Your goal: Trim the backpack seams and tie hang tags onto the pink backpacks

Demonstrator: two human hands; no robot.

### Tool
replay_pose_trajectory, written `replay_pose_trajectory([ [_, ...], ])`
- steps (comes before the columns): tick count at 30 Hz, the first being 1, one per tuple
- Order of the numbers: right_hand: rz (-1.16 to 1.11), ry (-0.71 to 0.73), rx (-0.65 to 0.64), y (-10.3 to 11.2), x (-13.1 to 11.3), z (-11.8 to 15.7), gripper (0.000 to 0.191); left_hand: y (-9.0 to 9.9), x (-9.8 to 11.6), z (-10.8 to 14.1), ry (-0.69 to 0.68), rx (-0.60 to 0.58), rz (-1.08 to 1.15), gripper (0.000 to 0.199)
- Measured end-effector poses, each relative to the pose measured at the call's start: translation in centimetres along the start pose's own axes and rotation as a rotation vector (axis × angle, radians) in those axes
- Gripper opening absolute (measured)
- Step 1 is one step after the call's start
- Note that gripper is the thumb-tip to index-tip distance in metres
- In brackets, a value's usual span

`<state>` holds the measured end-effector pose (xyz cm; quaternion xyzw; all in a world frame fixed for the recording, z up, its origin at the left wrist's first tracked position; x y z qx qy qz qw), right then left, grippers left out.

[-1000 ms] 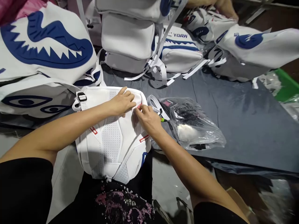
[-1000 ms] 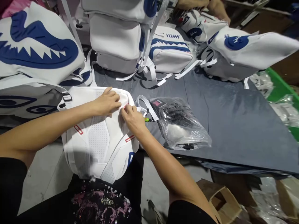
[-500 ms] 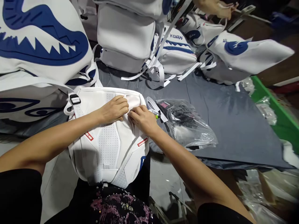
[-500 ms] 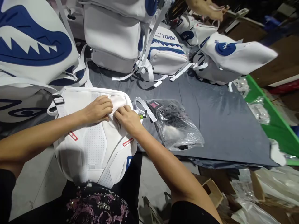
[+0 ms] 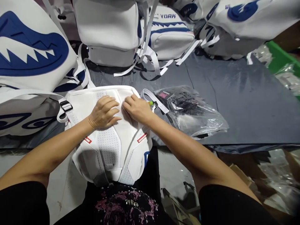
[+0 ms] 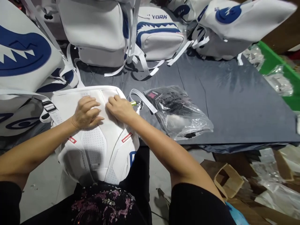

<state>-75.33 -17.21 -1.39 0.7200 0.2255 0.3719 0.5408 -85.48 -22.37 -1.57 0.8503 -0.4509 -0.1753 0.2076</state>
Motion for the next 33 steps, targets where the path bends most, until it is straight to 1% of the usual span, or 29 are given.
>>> replay_pose_trajectory([
  [1,-0.012,-0.024,-0.003,0.2,0.2,-1.4,0.031,0.4,0.3,0.5,-0.008,0.046,-0.003,0.03],
  [2,-0.031,-0.061,0.005,0.3,0.6,-2.8,0.031,0.5,0.8,1.0,-0.028,0.046,0.008,0.028],
  [4,-0.096,-0.159,0.052,0.6,1.5,-5.1,0.032,-0.3,1.9,1.9,-0.099,-0.062,0.076,0.025],
  [5,-0.141,-0.219,0.086,0.8,2.0,-5.6,0.032,-0.7,2.4,2.2,-0.123,-0.129,0.123,0.024],
  [6,-0.203,-0.271,0.145,1.2,2.5,-5.5,0.032,-0.9,2.6,2.2,-0.108,-0.169,0.166,0.023],
  [7,-0.287,-0.313,0.228,1.9,2.7,-4.9,0.031,-0.7,2.5,2.0,-0.04,-0.162,0.195,0.021],
  [8,-0.395,-0.344,0.335,2.9,2.8,-3.8,0.028,-0.1,2.0,1.5,0.074,-0.111,0.204,0.019],
  [10,-0.676,-0.379,0.576,5.4,2.5,-0.7,0.02,1.7,0.8,0.4,0.357,0.025,0.203,0.021],
  [11,-0.835,-0.395,0.679,6.6,2.2,0.9,0.018,2.3,0.5,-0.1,0.482,0.053,0.227,0.026],
  [12,-0.992,-0.414,0.759,7.5,1.7,2.3,0.02,2.5,0.6,-0.8,0.568,0.034,0.28,0.033],
  [13,-1.14,-0.432,0.824,8.2,1.1,3.5,0.022,2.3,1.1,-1.6,0.609,-0.029,0.357,0.038],
  [14,-1.273,-0.453,0.876,8.7,0.4,4.2,0.024,2.0,1.9,-2.3,0.62,-0.109,0.438,0.037],
  [15,-1.386,-0.478,0.911,8.8,-0.3,4.7,0.026,1.8,2.7,-2.9,0.617,-0.173,0.5,0.031],
  [16,-1.48,-0.508,0.926,8.7,-1.1,4.9,0.028,1.8,3.3,-3.2,0.615,-0.204,0.529,0.021],
  [17,-1.562,-0.536,0.923,8.3,-1.8,4.8,0.028,2.1,3.7,-3.3,0.618,-0.212,0.523,0.014],
  [18,-1.636,-0.554,0.901,7.7,-2.4,4.6,0.027,2.4,3.9,-3.1,0.622,-0.209,0.494,0.011],
  [19,-1.7,-0.558,0.863,6.9,-2.9,4.3,0.026,2.7,4.0,-2.7,0.624,-0.208,0.46,0.01],
  [21,-1.785,-0.507,0.744,5.2,-3.7,3.7,0.027,3.3,4.3,-1.9,0.607,-0.226,0.421,0.007],
  [23,-1.758,-0.436,0.583,3.5,-4.3,4.1,0.032,3.9,4.2,-1.2,0.59,-0.231,0.43,0.008],
  [24,-1.68,-0.432,0.503,2.5,-4.4,4.8,0.035,4.0,4.1,-1.1,0.588,-0.242,0.444,0.009],
  [25,-1.578,-0.458,0.443,1.5,-4.3,5.9,0.039,3.9,3.9,-1.0,0.589,-0.265,0.445,0.011],
  [26,-1.474,-0.509,0.411,0.5,-4.1,7.3,0.041,3.5,3.6,-1.1,0.578,-0.297,0.423,0.013],
  [27,-1.386,-0.571,0.409,-0.3,-3.8,9.0,0.043,3.0,3.3,-1.3,0.556,-0.342,0.379,0.017],
  [29,-1.317,-0.681,0.474,-1.6,-3.2,12.4,0.044,1.0,2.9,-1.8,0.467,-0.436,0.266,0.029],
  [31,-1.315,-0.761,0.57,-2.4,-2.9,15.2,0.043,-1.6,2.8,-2.4,0.337,-0.521,0.189,0.037],
  [33,-1.272,-0.847,0.654,-2.6,-2.6,17.0,0.04,-4.3,2.6,-2.8,0.251,-0.601,0.176,0.036],
])
Point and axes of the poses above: each hand's wrist, its own z-axis away from the middle knuckle, its own y-axis out of the back of the hand, x = y × z, the point moved 8 cm from there along -z, towards the middle knuckle, and after that the axes turned 2 degrees about y, right-handed, at the moved point
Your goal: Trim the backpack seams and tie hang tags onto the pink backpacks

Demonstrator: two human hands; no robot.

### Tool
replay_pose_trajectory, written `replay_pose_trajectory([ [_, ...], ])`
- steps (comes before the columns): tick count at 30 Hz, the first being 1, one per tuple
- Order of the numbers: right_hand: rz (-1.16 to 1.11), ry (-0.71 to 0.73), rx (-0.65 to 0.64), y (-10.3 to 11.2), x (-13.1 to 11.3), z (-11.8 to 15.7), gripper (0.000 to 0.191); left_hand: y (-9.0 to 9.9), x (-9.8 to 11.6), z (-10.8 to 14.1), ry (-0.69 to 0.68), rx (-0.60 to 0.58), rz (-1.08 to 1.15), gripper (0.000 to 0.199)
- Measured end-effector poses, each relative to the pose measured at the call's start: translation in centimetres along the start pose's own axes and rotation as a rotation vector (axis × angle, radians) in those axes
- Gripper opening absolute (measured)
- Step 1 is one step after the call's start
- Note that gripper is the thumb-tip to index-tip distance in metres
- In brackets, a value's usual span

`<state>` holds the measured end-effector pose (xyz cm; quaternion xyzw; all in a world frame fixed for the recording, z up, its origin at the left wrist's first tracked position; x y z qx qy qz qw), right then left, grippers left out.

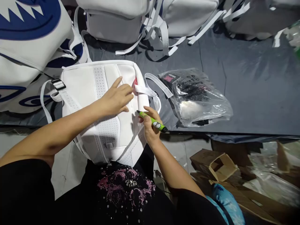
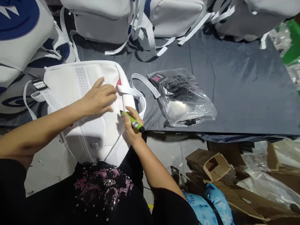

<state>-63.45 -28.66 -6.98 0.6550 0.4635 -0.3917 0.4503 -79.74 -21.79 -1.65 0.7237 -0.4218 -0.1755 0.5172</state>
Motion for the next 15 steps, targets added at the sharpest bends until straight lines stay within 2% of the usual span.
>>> replay_pose_trajectory([
  [2,0.047,-0.022,0.072,0.6,0.0,0.2,0.036,-1.3,-0.5,-1.4,-0.008,-0.046,-0.017,0.032],
  [4,0.079,-0.056,0.089,0.4,-0.3,-0.1,0.033,-2.0,-0.9,-2.0,0.002,-0.076,-0.017,0.029],
  [7,0.068,-0.115,0.105,-0.5,-1.0,-0.9,0.028,-2.4,-0.1,-1.2,-0.036,-0.101,-0.032,0.022],
  [9,0.061,-0.135,0.146,-0.9,-1.5,-1.4,0.033,-2.2,0.9,0.1,-0.062,-0.052,-0.068,0.019],
  [13,0.097,-0.137,0.172,-1.5,-1.8,-1.5,0.034,-1.1,2.4,2.6,-0.034,0.145,-0.047,0.021],
  [15,0.123,-0.121,0.151,-1.8,-1.8,-1.3,0.033,-1.2,2.5,3.0,-0.012,0.159,-0.009,0.024],
])
Point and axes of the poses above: each hand's wrist, its own z-axis away from the middle knuckle, its own y-axis out of the back of the hand, x = y × z, the point moved 8 cm from there along -z, towards the middle knuckle, and after that the axes turned 2 degrees about y, right-handed, at the moved point
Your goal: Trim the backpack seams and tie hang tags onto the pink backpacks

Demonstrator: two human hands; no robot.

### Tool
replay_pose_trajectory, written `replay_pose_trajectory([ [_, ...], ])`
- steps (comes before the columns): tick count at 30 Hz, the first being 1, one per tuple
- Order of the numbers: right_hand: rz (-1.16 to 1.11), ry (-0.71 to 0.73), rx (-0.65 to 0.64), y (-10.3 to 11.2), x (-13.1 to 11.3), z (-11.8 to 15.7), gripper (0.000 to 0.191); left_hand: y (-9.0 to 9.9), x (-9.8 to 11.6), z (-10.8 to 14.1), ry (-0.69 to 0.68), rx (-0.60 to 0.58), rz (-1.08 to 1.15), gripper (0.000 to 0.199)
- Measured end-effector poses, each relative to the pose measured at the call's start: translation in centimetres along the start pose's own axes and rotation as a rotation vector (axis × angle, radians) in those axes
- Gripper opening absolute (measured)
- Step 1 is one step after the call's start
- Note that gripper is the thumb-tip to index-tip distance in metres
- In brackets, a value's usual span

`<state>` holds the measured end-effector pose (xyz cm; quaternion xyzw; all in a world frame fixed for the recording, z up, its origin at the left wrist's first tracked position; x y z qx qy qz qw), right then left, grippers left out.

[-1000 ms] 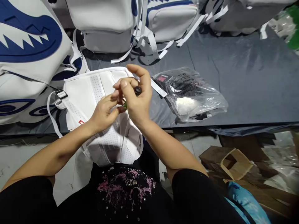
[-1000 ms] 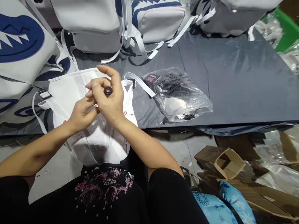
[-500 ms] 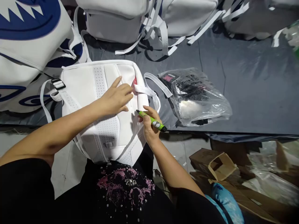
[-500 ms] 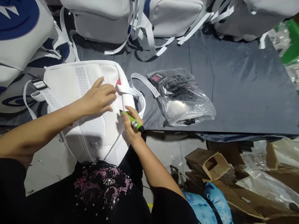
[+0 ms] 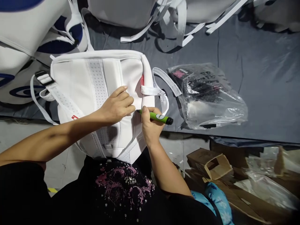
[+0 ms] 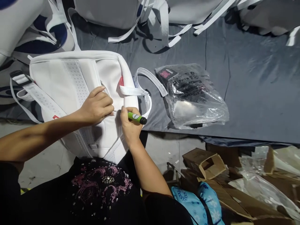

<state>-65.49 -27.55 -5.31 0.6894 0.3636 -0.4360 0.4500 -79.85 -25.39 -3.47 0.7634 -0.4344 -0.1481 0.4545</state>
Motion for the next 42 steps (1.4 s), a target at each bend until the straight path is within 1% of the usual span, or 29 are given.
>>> replay_pose_trajectory([
  [3,0.05,0.028,-0.026,-0.2,0.1,0.1,0.032,-0.7,-0.5,-0.3,0.029,-0.055,0.022,0.027],
  [5,0.081,0.023,-0.01,-0.2,0.2,0.0,0.033,-0.9,-0.8,-0.5,0.041,-0.072,0.028,0.029],
  [7,0.093,0.01,0.007,-0.2,0.2,-0.1,0.034,-1.0,-1.0,-0.7,0.056,-0.069,0.071,0.03],
  [11,0.122,0.02,-0.019,-0.7,0.1,-0.2,0.034,-1.1,-1.2,-0.7,0.101,-0.057,0.193,0.033],
  [14,0.131,0.018,-0.004,-0.6,0.1,-0.3,0.034,-1.4,-1.1,-0.7,0.092,-0.08,0.152,0.035],
  [17,0.149,0.027,-0.033,-0.7,0.1,-0.4,0.033,-1.7,-1.1,-0.7,0.092,-0.105,0.133,0.037],
  [19,0.168,0.026,-0.003,-0.4,0.1,-0.4,0.033,-1.8,-1.1,-0.7,0.097,-0.11,0.16,0.036],
  [26,0.149,-0.008,0.025,-0.2,0.5,-0.1,0.034,-1.5,-1.5,-0.8,0.117,-0.063,0.231,0.035],
  [30,0.124,-0.031,-0.014,-0.4,0.8,0.2,0.033,-1.4,-1.5,-0.9,0.115,-0.054,0.251,0.034],
  [33,0.116,-0.031,0.001,-0.3,0.8,0.4,0.03,-1.4,-1.4,-0.8,0.112,-0.049,0.236,0.034],
  [36,0.102,-0.047,-0.032,-0.5,0.8,0.3,0.03,-1.2,-1.3,-0.8,0.101,-0.031,0.229,0.034],
  [39,0.1,-0.071,-0.039,-0.5,0.9,0.1,0.031,-1.3,-1.3,-0.8,0.093,-0.026,0.222,0.033],
  [42,0.069,-0.097,-0.06,-0.6,0.9,-0.2,0.033,-1.4,-1.0,-0.6,0.058,-0.024,0.126,0.033],
])
Point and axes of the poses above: each hand's wrist, its own z-axis away from the middle knuckle, its own y-axis out of the back of the hand, x = y × z, the point moved 8 cm from there along -z, towards the middle knuckle, and after that the axes turned 2 degrees about y, right-handed, at the moved point
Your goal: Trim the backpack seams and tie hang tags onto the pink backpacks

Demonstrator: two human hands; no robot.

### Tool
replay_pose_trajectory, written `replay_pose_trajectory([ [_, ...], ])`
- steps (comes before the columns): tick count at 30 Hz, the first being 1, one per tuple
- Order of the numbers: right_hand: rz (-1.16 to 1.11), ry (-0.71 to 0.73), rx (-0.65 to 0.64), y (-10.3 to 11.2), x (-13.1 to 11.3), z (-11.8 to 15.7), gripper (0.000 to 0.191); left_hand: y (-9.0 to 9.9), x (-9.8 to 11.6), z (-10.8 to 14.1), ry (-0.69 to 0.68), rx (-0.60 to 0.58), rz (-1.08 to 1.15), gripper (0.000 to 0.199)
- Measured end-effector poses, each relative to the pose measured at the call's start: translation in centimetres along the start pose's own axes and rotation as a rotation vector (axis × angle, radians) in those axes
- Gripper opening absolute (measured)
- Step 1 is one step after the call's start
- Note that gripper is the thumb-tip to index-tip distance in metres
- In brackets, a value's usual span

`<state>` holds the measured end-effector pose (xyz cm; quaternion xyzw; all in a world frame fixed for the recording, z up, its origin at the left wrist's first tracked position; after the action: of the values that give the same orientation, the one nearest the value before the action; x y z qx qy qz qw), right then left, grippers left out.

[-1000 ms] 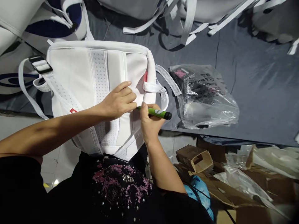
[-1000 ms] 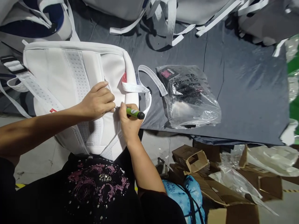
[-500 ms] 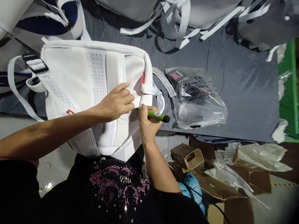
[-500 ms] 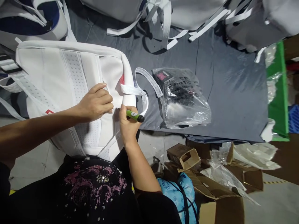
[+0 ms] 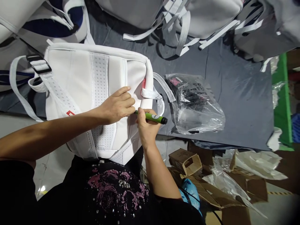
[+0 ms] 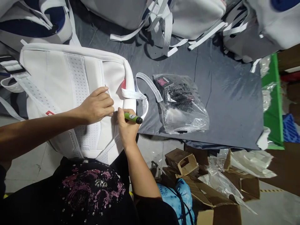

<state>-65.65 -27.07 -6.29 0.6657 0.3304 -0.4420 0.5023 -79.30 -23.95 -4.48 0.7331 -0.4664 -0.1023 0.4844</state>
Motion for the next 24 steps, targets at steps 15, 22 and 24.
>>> replay_pose_trajectory([
  [15,0.246,0.1,-0.014,0.7,-0.6,-1.0,0.034,0.8,1.9,0.4,-0.169,0.223,-0.187,0.023],
  [22,0.384,-0.02,-0.12,0.5,1.6,-3.2,0.04,-0.8,-0.5,-2.8,-0.199,-0.286,-0.209,0.015],
  [24,0.368,-0.017,-0.152,0.2,1.3,-3.1,0.041,-0.8,-1.5,-4.0,-0.149,-0.466,-0.205,0.024],
])
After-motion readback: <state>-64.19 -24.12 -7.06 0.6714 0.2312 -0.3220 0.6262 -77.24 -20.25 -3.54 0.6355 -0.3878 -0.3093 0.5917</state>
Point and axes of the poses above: each hand's wrist, its own z-axis away from the middle knuckle, its own y-axis out of the back of the hand, x = y × z, the point moved 8 cm from there along -z, towards the middle knuckle, and after that the axes turned 2 degrees about y, right-handed, at the moved point
